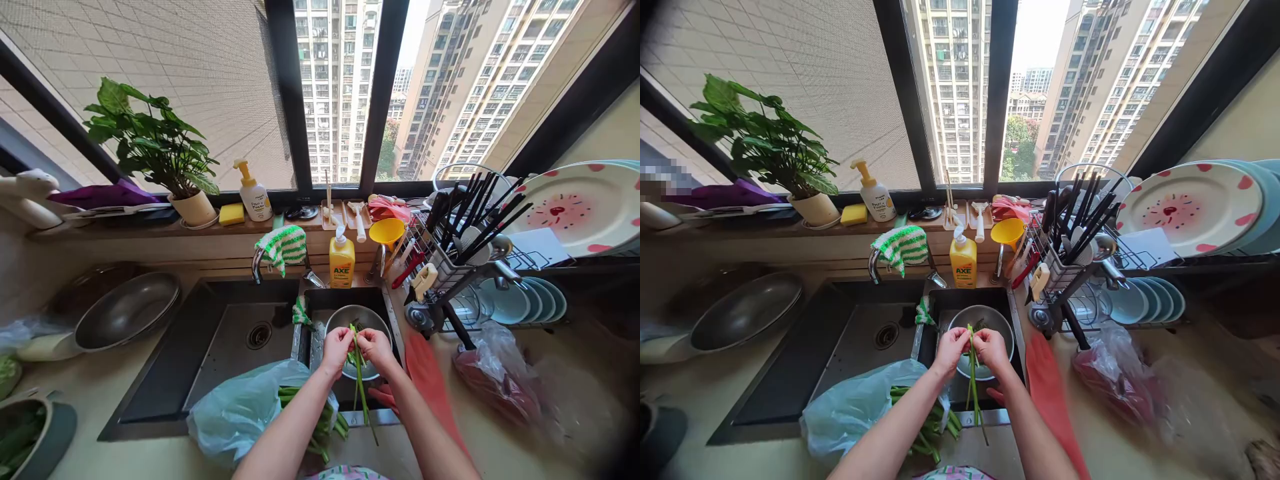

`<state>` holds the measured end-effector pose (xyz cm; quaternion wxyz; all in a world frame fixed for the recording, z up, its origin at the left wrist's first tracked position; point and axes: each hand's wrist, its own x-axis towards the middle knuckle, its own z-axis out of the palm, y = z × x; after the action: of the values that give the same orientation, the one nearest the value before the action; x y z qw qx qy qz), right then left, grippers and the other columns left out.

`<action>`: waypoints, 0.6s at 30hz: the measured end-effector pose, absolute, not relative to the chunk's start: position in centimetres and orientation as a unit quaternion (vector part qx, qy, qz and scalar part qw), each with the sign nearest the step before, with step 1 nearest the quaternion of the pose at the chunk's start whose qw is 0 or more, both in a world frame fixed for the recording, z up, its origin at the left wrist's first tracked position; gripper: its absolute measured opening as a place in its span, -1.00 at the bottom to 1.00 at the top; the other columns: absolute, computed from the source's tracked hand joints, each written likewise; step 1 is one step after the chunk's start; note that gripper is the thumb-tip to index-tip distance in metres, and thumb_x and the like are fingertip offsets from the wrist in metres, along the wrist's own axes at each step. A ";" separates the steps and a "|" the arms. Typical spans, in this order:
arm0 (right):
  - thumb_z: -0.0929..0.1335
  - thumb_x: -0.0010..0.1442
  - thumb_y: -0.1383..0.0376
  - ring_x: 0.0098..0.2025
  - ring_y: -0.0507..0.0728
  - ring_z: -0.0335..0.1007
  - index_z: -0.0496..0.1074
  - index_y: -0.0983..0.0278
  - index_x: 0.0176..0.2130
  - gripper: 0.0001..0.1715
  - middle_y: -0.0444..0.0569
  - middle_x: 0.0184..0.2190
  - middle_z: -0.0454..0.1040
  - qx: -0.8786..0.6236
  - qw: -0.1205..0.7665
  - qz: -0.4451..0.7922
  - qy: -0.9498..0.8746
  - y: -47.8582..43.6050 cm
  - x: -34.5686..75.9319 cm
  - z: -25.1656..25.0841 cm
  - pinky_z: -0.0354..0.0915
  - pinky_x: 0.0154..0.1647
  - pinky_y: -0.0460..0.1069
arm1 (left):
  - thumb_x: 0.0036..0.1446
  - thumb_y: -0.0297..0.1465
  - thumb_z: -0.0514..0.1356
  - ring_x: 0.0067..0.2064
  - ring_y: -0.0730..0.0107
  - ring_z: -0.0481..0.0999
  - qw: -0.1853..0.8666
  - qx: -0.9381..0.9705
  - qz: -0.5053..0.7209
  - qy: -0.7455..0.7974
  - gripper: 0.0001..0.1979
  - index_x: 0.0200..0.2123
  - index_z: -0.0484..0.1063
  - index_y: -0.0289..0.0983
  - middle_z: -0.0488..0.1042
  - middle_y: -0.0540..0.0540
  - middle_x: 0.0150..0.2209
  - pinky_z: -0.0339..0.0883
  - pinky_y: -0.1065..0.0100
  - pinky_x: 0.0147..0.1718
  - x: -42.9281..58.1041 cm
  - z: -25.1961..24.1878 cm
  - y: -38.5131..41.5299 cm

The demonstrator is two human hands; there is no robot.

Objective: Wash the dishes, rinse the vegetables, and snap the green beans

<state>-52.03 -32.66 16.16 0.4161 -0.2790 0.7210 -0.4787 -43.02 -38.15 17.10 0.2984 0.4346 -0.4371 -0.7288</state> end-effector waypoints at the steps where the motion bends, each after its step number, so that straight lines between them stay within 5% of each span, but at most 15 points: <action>1: 0.26 -0.07 0.13 -0.70 -0.04 0.14 0.38 0.29 -0.56 -0.72 -0.17 -0.71 0.33 -0.283 0.399 -0.472 0.733 -32.7 -52.1 15.8 0.08 -0.68 -0.14 | -0.33 -0.13 0.35 -0.60 0.59 0.24 0.302 0.437 -0.730 -0.431 -0.59 -0.54 0.37 -0.35 0.33 0.05 -0.63 0.11 0.48 -0.58 -43.0 16.9 -38.1; 7: 0.30 -0.09 0.15 -0.65 0.00 0.19 0.38 0.27 -0.58 -0.75 -0.16 -0.72 0.31 -0.300 0.326 -0.467 0.765 -32.3 -53.9 15.6 0.07 -0.65 -0.13 | -0.21 -0.09 0.28 -0.57 0.52 0.31 0.297 0.428 -0.687 -0.507 -0.61 -0.55 0.32 -0.31 0.32 0.05 -0.62 0.19 0.45 -0.55 -42.3 16.8 -39.2; 13: 0.37 -0.14 -0.02 -0.50 0.06 0.33 0.39 0.25 -0.42 -0.59 -0.13 -0.55 0.41 -0.212 0.479 -0.571 0.632 -32.3 -53.8 17.6 0.27 -0.53 -0.07 | -0.19 -0.05 0.26 -0.54 0.49 0.34 0.212 0.414 -0.731 -0.500 -0.58 -0.44 0.31 -0.28 0.34 0.05 -0.56 0.19 0.44 -0.55 -42.6 17.2 -39.2; 18: 0.43 -0.26 -0.09 -0.52 0.04 0.30 0.38 0.26 -0.42 -0.46 -0.13 -0.55 0.39 -0.162 0.461 -0.614 0.620 -32.5 -53.8 17.4 0.23 -0.55 -0.09 | -0.30 -0.14 0.36 -0.56 0.56 0.24 0.195 0.366 -0.763 -0.496 -0.55 -0.45 0.22 -0.25 0.25 0.12 -0.55 0.12 0.46 -0.56 -42.9 16.6 -38.2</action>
<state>-53.77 -32.51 17.44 0.4608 -0.1619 0.6204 -0.6137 -42.89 -38.23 16.56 0.1953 0.3660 -0.4957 -0.7630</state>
